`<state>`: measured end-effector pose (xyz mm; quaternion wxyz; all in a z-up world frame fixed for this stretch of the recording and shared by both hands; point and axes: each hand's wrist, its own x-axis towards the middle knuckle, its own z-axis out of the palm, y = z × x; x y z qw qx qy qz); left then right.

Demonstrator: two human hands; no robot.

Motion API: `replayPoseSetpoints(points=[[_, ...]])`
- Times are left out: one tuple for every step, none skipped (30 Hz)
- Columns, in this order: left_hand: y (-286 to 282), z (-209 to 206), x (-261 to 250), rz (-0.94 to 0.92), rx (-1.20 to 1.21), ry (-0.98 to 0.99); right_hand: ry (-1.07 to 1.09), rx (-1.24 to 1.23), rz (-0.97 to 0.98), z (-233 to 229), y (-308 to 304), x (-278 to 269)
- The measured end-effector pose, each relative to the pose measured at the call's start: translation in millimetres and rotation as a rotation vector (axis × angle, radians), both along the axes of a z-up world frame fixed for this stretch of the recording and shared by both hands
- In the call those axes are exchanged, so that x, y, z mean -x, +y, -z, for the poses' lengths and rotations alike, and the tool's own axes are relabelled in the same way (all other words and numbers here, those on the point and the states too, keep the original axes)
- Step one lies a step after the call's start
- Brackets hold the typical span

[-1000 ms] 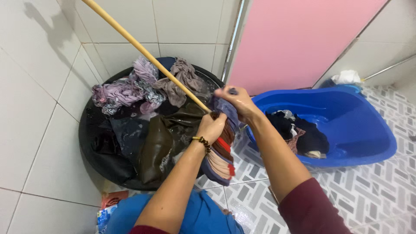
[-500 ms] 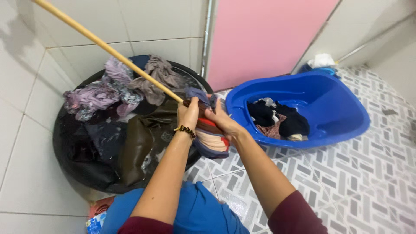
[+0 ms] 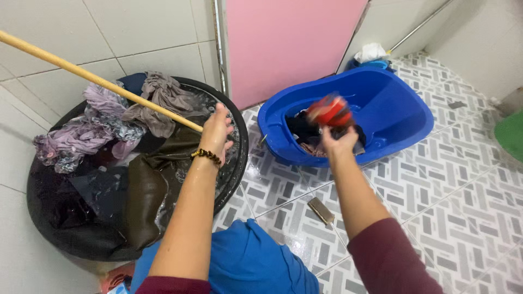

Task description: The person washes clothes by hand in a black basin filled with soapy water. They repeatedly submerge, scrub, and wring various garments, then transfer them to a blue basin beside them.

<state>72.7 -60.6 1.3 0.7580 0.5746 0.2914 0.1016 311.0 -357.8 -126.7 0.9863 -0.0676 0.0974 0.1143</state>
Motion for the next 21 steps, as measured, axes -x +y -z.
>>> replayPoseSetpoints(points=[[3.1, 1.1, -0.1, 0.012, 0.048, -0.040, -0.089, -0.028, 0.035, -8.5, -4.8, -5.6], [4.2, 3.1, -2.6, 0.023, 0.101, -0.084, -0.136, -0.030, 0.006, -19.0, -5.8, -8.7], [5.4, 6.1, -4.7, 0.035, 0.154, -0.128, -0.181, -0.032, -0.023, -28.1, 0.5, -6.7], [8.3, 9.8, -4.3, 0.027, 0.172, -0.128, -0.226, -0.035, -0.057, -35.7, 14.5, -0.1], [12.1, 13.8, -3.3, 0.020, 0.190, -0.128, -0.283, -0.008, -0.165, -43.4, 29.9, 9.5], [18.3, 18.7, 0.4, 0.007, 0.207, -0.128, -0.338, 0.017, -0.278, -49.5, 49.1, 22.1], [24.4, 24.5, 5.8, -0.019, 0.217, -0.123, -0.391, 0.158, -0.368, -51.1, 68.1, 41.2], [33.0, 28.3, 11.3, -0.048, 0.221, -0.119, -0.445, 0.295, -0.459, -50.3, 90.2, 63.6], [42.1, 31.8, 17.6, -0.078, 0.225, -0.116, -0.430, 0.499, -0.524, -47.3, 112.5, 88.7], [52.2, 35.9, 25.8, -0.123, 0.231, -0.109, -0.416, 0.703, -0.586, -41.0, 136.9, 117.1], [62.0, 40.0, 35.6, -0.169, 0.236, -0.103, -0.577, 0.921, -0.674, -34.5, 162.0, 145.2], [70.9, 43.1, 46.7, -0.216, 0.243, -0.094, -0.731, 0.963, -0.743, -27.4, 177.6, 173.5], [80.5, 45.3, 58.9, -0.242, 0.232, -0.092, -0.852, 1.015, -0.906, -20.8, 189.8, 198.6], [90.7, 47.7, 71.9, -0.266, 0.221, -0.091, -1.265, 1.194, -0.825, -13.7, 211.8, 225.5], [99.6, 50.0, 83.8, -0.291, 0.210, -0.089, -1.558, 1.246, -0.797, -5.4, 226.4, 252.1], [107.3, 52.1, 94.6, -0.313, 0.207, -0.081, -1.853, 1.284, -0.751, 1.1, 236.5, 269.1], [115.2, 53.3, 105.5, -0.336, 0.204, -0.072, -1.874, 1.546, -0.935, 6.8, 244.0, 278.1], [122.6, 53.6, 115.0, -0.357, 0.201, -0.064, -1.865, 1.817, -1.122, 14.2, 251.5, 290.2], [129.5, 53.6, 123.6, -0.369, 0.189, -0.066, -1.822, 2.096, -1.309, 21.4, 258.8, 298.5], [134.9, 54.0, 131.0, -0.379, 0.177, -0.070, -1.764, 2.168, -1.230, 27.8, 263.2, 299.4], [139.7, 54.5, 138.0, -0.390, 0.166, -0.075, -1.702, 2.237, -1.152, 33.6, 266.0, 297.9]])
